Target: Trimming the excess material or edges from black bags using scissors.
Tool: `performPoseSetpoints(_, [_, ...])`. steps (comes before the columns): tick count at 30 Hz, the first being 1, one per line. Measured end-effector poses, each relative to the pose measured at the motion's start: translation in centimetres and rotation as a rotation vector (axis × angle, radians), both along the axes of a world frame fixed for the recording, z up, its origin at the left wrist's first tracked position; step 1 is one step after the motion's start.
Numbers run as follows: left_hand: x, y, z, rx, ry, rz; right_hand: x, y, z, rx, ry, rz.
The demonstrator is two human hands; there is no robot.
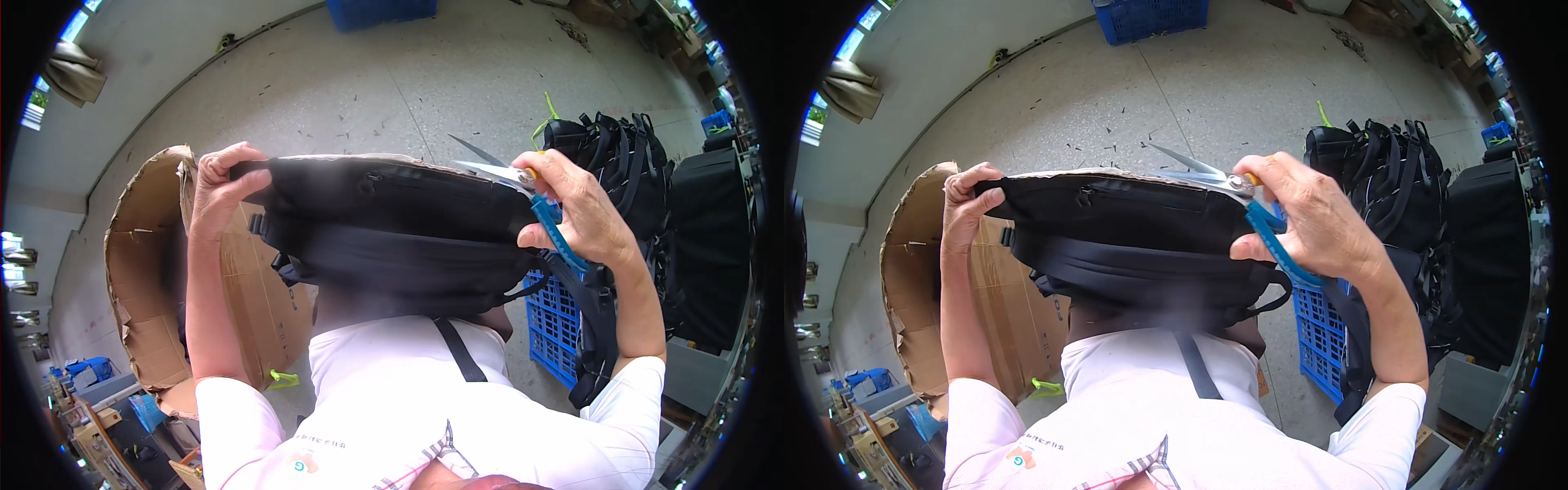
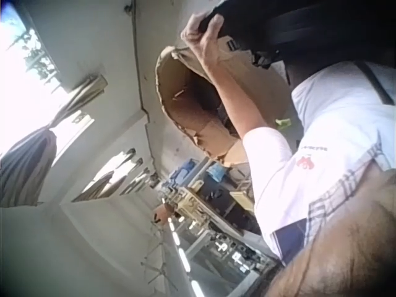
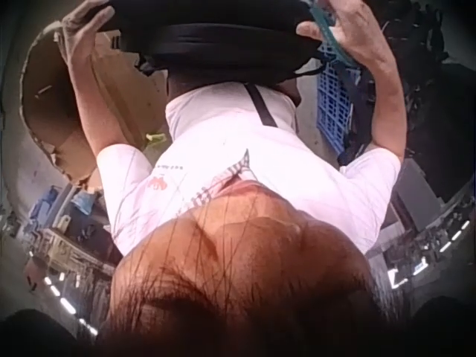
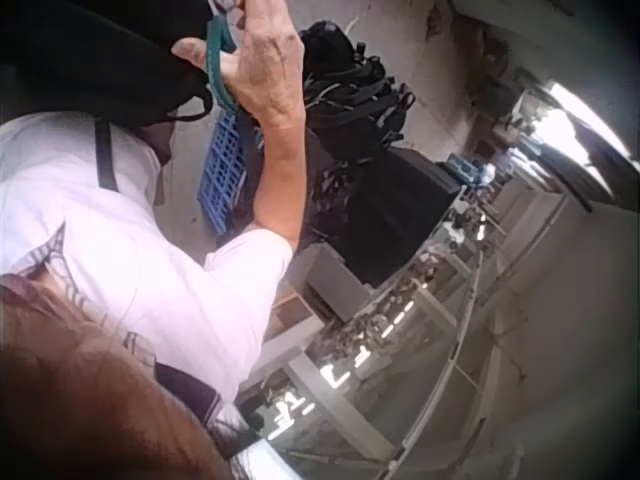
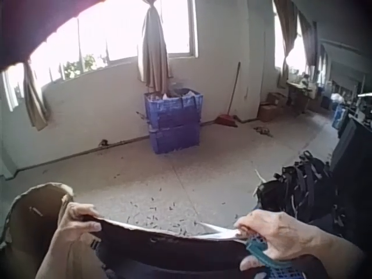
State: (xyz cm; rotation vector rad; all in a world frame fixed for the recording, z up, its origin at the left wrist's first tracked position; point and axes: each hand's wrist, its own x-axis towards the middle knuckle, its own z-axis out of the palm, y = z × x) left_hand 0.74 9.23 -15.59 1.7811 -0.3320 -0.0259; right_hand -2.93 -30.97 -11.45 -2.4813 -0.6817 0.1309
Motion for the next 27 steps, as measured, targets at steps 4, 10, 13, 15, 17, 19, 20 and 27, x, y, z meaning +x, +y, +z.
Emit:
performPoseSetpoints(4, [0.5,0.4,0.5,-0.120,0.024,-0.080,0.8,-1.3,0.5,-0.177,-0.157,0.126])
performPoseSetpoints(10, [1.0,0.7,1.2,-0.095,0.059,-0.117,1.0,-0.5,0.8,-0.256,-0.154,0.223])
performPoseSetpoints(13, [1.0,0.7,1.2,-0.095,0.068,-0.098,1.1,-0.3,1.2,-0.261,-0.138,0.257])
performPoseSetpoints(15, [1.0,0.8,1.3,-0.093,0.086,-0.079,1.0,-0.1,1.4,-0.257,-0.178,0.274])
performPoseSetpoints(17, [1.0,0.8,1.3,-0.110,0.102,-0.071,0.9,0.0,1.5,-0.253,-0.220,0.293])
performPoseSetpoints(19, [1.2,0.9,1.1,-0.128,0.119,-0.068,0.9,0.3,1.5,-0.268,-0.193,0.262])
performPoseSetpoints(20, [1.2,1.0,1.0,-0.131,0.132,-0.081,0.9,0.3,1.5,-0.268,-0.193,0.263])
performPoseSetpoints(27, [1.3,1.4,0.6,-0.128,0.144,-0.095,0.4,0.6,1.2,-0.199,-0.196,0.275])
